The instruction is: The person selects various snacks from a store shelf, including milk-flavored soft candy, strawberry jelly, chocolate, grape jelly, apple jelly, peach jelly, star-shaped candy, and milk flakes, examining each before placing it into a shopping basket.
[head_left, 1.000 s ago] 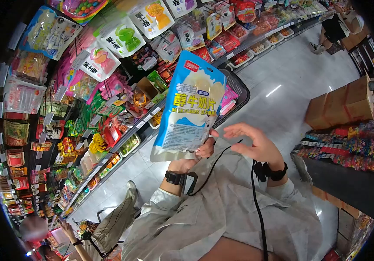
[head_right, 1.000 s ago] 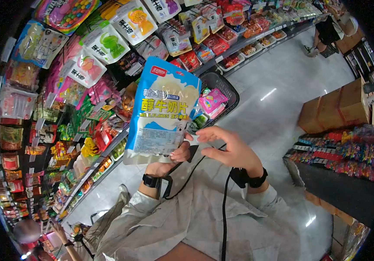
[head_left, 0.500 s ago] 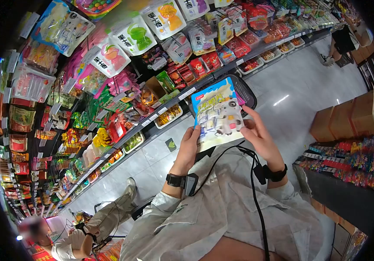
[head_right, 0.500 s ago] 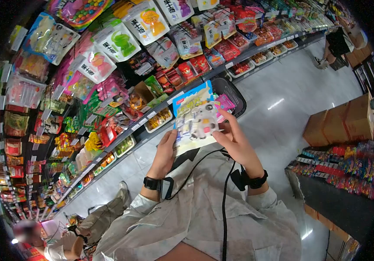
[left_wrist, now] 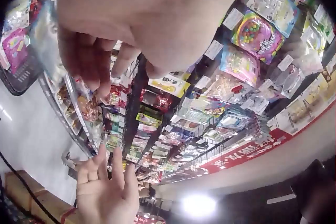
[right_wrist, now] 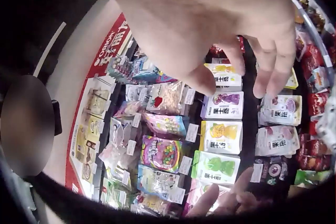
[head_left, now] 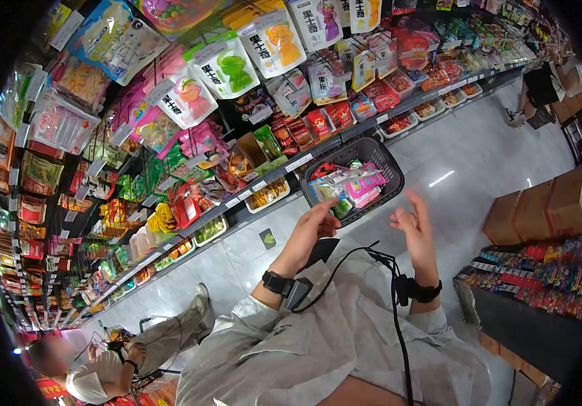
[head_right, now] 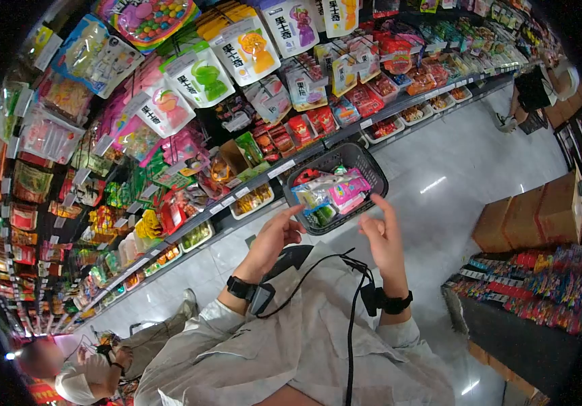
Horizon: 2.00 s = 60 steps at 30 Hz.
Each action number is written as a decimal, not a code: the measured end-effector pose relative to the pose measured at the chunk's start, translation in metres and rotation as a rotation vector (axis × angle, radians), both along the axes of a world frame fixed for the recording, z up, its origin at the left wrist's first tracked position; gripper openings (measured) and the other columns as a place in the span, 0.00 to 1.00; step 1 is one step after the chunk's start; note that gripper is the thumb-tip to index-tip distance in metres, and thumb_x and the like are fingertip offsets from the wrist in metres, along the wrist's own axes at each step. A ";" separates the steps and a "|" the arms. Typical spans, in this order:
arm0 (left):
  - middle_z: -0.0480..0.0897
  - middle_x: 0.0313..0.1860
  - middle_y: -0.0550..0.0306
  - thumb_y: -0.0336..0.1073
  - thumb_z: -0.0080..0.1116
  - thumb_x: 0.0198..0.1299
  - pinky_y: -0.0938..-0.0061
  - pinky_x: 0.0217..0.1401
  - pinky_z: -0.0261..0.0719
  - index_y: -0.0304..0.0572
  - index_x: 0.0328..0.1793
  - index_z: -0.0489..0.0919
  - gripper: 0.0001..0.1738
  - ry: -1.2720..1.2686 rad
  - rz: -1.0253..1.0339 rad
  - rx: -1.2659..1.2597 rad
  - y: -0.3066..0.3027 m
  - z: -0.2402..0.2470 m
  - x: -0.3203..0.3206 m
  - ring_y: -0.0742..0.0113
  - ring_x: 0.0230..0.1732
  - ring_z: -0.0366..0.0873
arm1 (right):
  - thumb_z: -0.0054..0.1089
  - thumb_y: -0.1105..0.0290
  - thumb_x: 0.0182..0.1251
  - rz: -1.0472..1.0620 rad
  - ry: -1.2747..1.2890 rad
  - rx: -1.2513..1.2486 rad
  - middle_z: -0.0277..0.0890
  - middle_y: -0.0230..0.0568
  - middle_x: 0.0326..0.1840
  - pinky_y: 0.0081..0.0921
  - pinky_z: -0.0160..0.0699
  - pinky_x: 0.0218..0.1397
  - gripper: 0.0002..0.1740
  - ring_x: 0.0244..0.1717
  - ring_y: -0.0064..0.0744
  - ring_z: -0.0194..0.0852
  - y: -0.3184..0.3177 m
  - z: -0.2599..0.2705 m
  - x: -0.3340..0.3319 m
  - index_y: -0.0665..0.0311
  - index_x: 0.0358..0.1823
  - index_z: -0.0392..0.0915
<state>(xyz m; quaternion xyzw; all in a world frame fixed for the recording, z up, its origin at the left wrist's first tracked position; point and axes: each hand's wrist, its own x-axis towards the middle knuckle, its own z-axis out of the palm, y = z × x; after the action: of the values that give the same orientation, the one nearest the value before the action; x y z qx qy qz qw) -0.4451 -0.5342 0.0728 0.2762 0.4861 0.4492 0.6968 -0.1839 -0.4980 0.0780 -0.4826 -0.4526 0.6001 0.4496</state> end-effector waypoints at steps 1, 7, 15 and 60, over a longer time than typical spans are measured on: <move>0.82 0.42 0.61 0.49 0.45 0.80 0.79 0.52 0.77 0.45 0.74 0.74 0.25 0.000 -0.016 -0.012 -0.002 -0.002 0.001 0.76 0.41 0.77 | 0.56 0.66 0.79 0.069 -0.052 -0.026 0.79 0.39 0.56 0.26 0.79 0.56 0.27 0.48 0.23 0.79 0.000 -0.009 0.006 0.61 0.75 0.64; 0.82 0.42 0.63 0.42 0.50 0.78 0.81 0.52 0.77 0.43 0.62 0.80 0.16 0.030 0.046 -0.113 -0.029 -0.006 0.000 0.77 0.42 0.78 | 0.53 0.65 0.81 0.342 -0.056 -0.082 0.80 0.34 0.51 0.25 0.78 0.58 0.18 0.49 0.23 0.79 0.001 -0.013 -0.010 0.66 0.65 0.73; 0.82 0.40 0.65 0.41 0.52 0.77 0.79 0.52 0.76 0.43 0.58 0.80 0.14 -0.055 0.230 -0.128 -0.057 -0.018 -0.034 0.78 0.41 0.78 | 0.50 0.64 0.83 0.505 -0.027 -0.015 0.80 0.38 0.58 0.26 0.77 0.60 0.17 0.53 0.26 0.79 0.011 0.009 -0.050 0.67 0.62 0.74; 0.78 0.33 0.63 0.36 0.51 0.73 0.76 0.46 0.72 0.43 0.52 0.78 0.09 -0.301 1.097 -0.001 -0.128 -0.060 -0.314 0.73 0.35 0.74 | 0.59 0.70 0.78 0.869 -0.262 0.214 0.83 0.34 0.48 0.21 0.79 0.52 0.12 0.48 0.20 0.81 0.077 0.012 -0.414 0.68 0.56 0.78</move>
<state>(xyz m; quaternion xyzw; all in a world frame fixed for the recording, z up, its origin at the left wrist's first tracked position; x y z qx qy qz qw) -0.7588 -0.6624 0.0132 -0.0841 0.4541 0.7794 0.4234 -0.5983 -0.4210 0.0898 -0.2710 -0.7252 0.6166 0.1428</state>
